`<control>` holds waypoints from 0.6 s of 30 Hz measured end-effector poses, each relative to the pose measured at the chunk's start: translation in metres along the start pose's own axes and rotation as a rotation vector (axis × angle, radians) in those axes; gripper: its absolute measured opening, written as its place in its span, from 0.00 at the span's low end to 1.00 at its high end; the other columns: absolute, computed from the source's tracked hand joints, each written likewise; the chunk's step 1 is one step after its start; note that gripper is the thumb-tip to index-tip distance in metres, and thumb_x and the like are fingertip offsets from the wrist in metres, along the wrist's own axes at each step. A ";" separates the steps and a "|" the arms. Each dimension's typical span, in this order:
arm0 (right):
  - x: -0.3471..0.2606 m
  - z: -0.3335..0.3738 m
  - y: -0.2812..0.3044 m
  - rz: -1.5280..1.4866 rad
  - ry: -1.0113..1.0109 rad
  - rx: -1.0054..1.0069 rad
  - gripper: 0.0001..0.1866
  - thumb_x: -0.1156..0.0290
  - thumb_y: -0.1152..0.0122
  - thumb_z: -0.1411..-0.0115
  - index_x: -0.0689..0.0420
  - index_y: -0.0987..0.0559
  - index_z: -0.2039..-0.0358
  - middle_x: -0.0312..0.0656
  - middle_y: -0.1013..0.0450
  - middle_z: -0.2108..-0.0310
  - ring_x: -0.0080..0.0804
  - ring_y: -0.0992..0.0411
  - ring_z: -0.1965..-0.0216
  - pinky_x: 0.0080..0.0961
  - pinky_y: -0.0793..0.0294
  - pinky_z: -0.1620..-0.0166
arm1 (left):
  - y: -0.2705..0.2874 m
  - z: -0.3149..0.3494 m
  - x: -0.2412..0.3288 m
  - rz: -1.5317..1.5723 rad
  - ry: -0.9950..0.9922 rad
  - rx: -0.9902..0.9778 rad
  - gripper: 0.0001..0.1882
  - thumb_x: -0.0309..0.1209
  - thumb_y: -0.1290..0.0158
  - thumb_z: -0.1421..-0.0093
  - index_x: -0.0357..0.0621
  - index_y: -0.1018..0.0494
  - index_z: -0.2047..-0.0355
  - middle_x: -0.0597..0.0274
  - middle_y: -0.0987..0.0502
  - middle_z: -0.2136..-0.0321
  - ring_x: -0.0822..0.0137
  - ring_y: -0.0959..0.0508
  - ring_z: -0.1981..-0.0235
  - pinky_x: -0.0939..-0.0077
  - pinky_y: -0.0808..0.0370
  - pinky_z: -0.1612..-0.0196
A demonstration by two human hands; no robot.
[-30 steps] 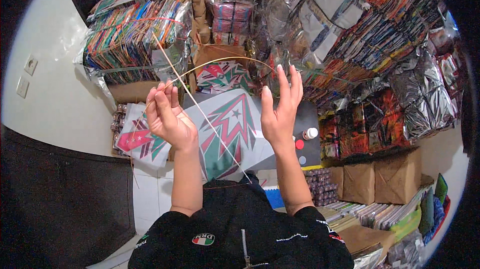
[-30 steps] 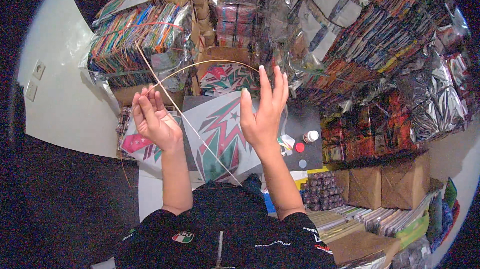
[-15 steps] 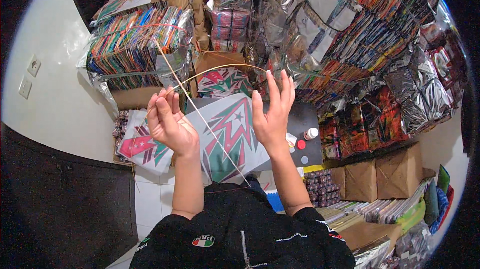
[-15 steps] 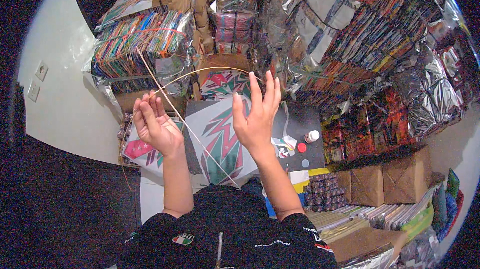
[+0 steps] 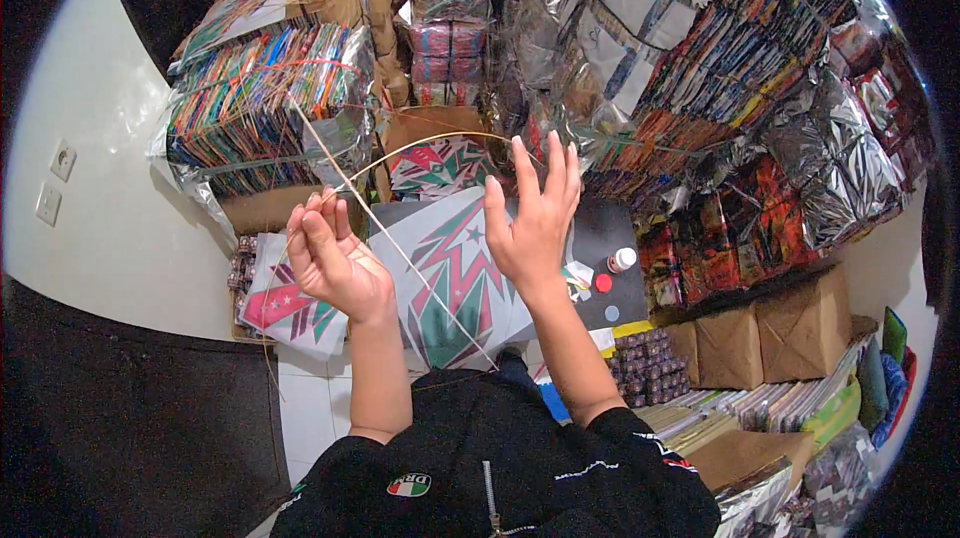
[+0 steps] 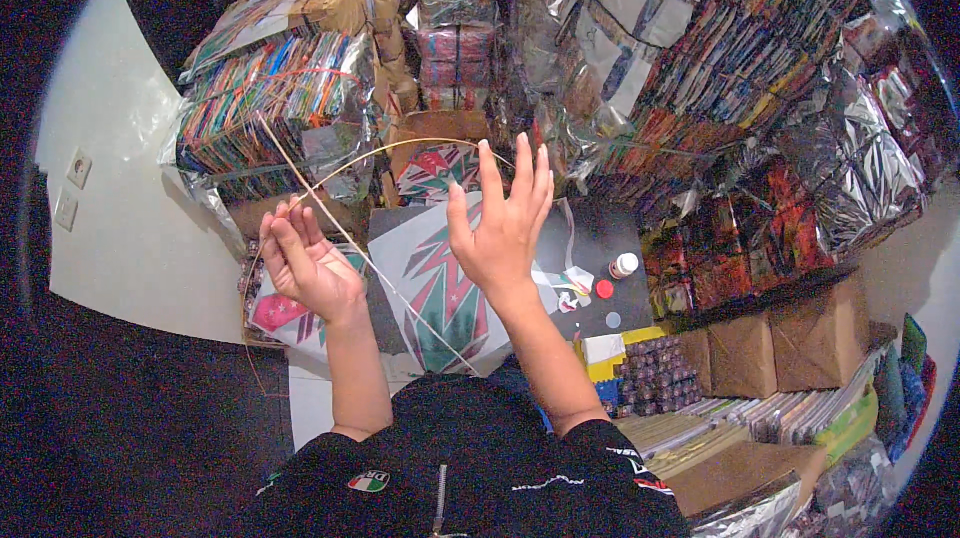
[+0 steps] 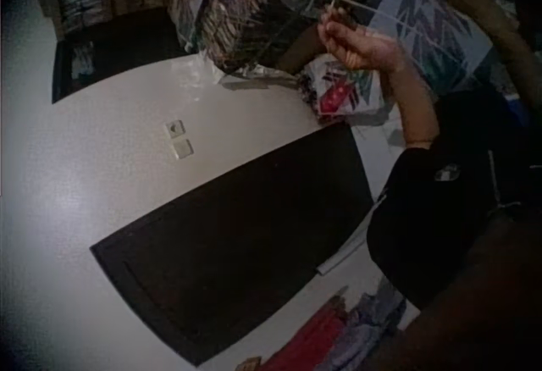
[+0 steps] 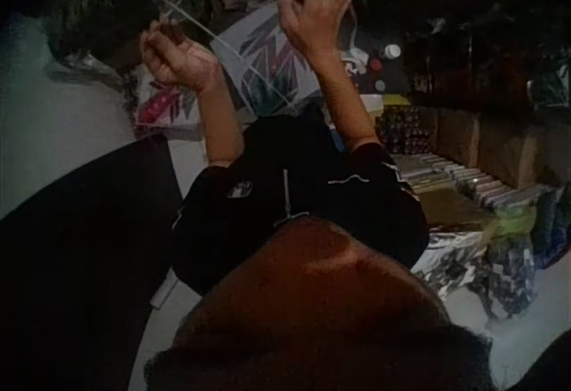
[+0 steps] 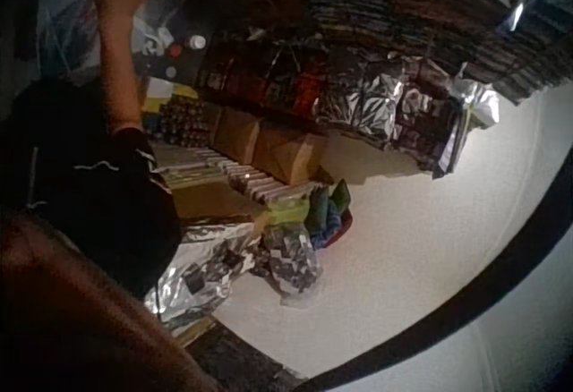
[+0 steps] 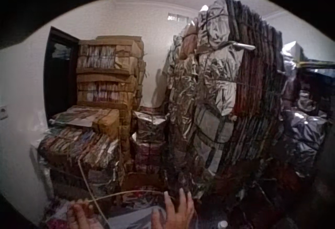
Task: The person assembles a kite frame by hand in a cluttered room. They place a patterned sheet on a table, then pick up a curved bamboo stick and a straight stick. The person threads the straight stick through a loop on the curved stick and adjusts the alignment of the frame components.
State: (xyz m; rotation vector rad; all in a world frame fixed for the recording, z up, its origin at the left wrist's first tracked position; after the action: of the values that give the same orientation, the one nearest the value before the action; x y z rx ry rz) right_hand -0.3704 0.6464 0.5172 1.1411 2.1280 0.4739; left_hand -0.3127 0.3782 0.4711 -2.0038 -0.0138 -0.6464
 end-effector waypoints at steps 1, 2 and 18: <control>0.000 0.000 0.001 0.010 0.005 0.006 0.29 0.57 0.40 0.37 0.55 0.27 0.37 0.60 0.47 0.30 0.64 0.53 0.29 0.59 0.55 0.30 | 0.000 0.000 0.001 -0.005 -0.003 0.007 0.10 0.27 0.48 0.30 0.37 0.26 0.51 0.51 0.18 0.55 0.61 0.17 0.53 0.71 0.17 0.51; 0.005 0.003 0.001 0.021 -0.004 0.002 0.28 0.58 0.40 0.37 0.55 0.27 0.38 0.59 0.46 0.31 0.64 0.53 0.29 0.59 0.55 0.30 | 0.000 -0.002 0.004 -0.012 -0.011 0.016 0.10 0.26 0.48 0.30 0.37 0.26 0.51 0.51 0.18 0.55 0.61 0.17 0.53 0.72 0.17 0.51; 0.040 0.021 -0.009 0.020 -0.083 0.012 0.26 0.58 0.38 0.38 0.55 0.25 0.41 0.58 0.43 0.32 0.65 0.50 0.31 0.61 0.54 0.31 | 0.008 -0.006 -0.001 -0.055 -0.015 0.038 0.09 0.25 0.48 0.30 0.37 0.26 0.52 0.51 0.18 0.55 0.63 0.17 0.54 0.73 0.16 0.52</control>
State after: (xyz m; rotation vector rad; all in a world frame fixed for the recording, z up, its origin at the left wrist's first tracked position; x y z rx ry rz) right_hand -0.3770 0.6752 0.4817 1.1697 2.0522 0.4161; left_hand -0.3143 0.3697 0.4660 -1.9775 -0.0901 -0.6614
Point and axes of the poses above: each hand's wrist, its own z-axis away from the middle knuckle, its own y-axis out of the back of the hand, x = y × z, the point moved 10 cm from there along -z, towards the middle knuckle
